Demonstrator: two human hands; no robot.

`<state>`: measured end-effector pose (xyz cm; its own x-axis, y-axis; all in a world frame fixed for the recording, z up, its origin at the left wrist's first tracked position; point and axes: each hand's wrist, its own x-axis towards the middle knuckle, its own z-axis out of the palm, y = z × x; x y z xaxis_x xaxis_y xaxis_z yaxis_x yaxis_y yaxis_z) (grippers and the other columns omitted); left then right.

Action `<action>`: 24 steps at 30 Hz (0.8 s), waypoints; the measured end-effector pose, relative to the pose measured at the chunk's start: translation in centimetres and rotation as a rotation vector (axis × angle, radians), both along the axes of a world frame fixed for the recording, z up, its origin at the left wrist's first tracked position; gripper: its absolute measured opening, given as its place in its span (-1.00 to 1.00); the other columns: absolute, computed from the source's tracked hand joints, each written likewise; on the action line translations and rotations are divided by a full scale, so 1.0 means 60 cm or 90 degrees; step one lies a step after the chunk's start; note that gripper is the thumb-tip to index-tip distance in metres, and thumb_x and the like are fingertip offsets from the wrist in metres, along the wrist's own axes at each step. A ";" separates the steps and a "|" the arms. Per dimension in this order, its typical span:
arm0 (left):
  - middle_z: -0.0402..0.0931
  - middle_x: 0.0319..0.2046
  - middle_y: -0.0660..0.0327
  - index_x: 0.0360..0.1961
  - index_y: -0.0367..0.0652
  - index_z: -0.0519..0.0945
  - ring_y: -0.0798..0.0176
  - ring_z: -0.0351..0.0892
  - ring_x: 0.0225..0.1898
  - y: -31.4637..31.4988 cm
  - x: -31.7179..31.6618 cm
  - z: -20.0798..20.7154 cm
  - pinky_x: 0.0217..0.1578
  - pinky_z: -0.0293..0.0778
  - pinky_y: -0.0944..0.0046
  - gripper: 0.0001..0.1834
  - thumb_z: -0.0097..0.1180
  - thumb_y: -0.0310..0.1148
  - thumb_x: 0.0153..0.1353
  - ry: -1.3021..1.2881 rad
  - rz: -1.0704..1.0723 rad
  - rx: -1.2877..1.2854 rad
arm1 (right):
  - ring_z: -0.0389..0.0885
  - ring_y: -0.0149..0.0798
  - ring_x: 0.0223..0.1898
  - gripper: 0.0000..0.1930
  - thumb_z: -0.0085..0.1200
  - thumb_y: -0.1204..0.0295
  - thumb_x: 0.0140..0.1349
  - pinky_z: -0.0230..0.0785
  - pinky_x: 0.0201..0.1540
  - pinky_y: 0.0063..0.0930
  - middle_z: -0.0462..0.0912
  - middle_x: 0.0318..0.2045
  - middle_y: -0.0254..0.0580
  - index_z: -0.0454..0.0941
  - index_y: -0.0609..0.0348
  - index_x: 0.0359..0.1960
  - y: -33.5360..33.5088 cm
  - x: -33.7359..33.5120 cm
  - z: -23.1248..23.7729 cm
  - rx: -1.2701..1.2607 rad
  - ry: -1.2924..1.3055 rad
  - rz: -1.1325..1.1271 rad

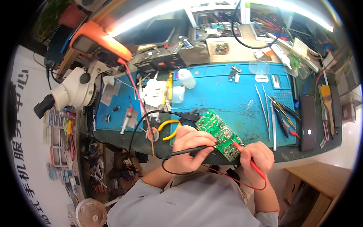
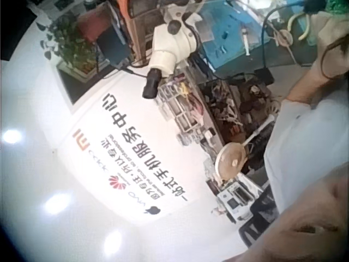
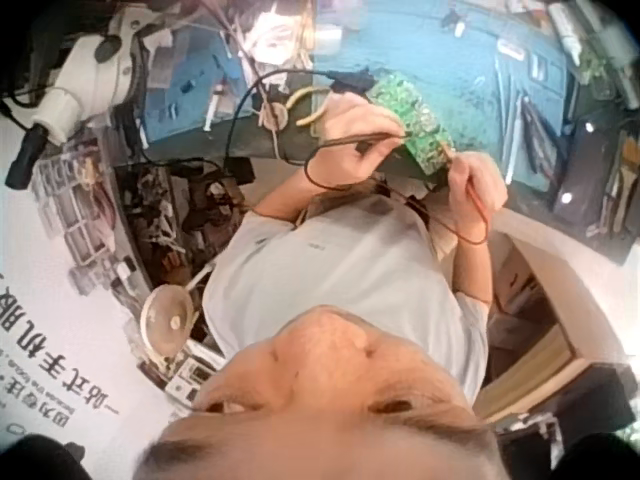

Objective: The person uses multimeter probes to test various points on a green circuit board. They then flip the board over and test the internal components of a small yellow device. The person works at a cluttered workbench with various tools and equipment visible.

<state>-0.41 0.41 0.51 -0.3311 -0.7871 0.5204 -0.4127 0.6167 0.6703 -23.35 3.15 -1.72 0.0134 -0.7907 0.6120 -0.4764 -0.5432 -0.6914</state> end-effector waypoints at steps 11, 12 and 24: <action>0.73 -0.20 0.36 -0.29 -0.04 0.71 0.24 0.45 -0.28 0.000 0.004 -0.003 -0.13 0.28 0.24 -0.85 0.40 -0.46 0.10 0.002 0.010 -0.004 | 0.53 -0.21 -0.61 -0.84 0.19 0.60 0.24 0.35 -0.52 -0.39 0.62 -0.59 -0.19 0.55 0.25 -0.52 -0.001 0.003 -0.005 -0.003 -0.010 0.003; 0.73 -0.21 0.36 -0.29 -0.03 0.71 0.24 0.46 -0.28 0.002 -0.001 -0.004 -0.13 0.28 0.24 -0.85 0.40 -0.46 0.09 0.005 0.009 -0.003 | 0.53 -0.21 -0.61 -0.84 0.19 0.60 0.24 0.35 -0.52 -0.39 0.62 -0.59 -0.19 0.55 0.25 -0.52 0.003 -0.002 -0.003 0.003 -0.004 0.001; 0.73 -0.29 0.22 -0.34 -0.14 0.67 0.19 0.44 -0.29 0.003 0.002 -0.008 -0.14 0.29 0.22 -0.91 0.32 -0.37 0.21 0.001 0.016 -0.001 | 0.60 -0.21 -0.59 -0.88 0.28 0.67 0.13 0.41 -0.54 -0.42 0.64 -0.58 -0.21 0.60 0.25 -0.49 -0.008 -0.001 -0.001 -0.027 -0.012 0.015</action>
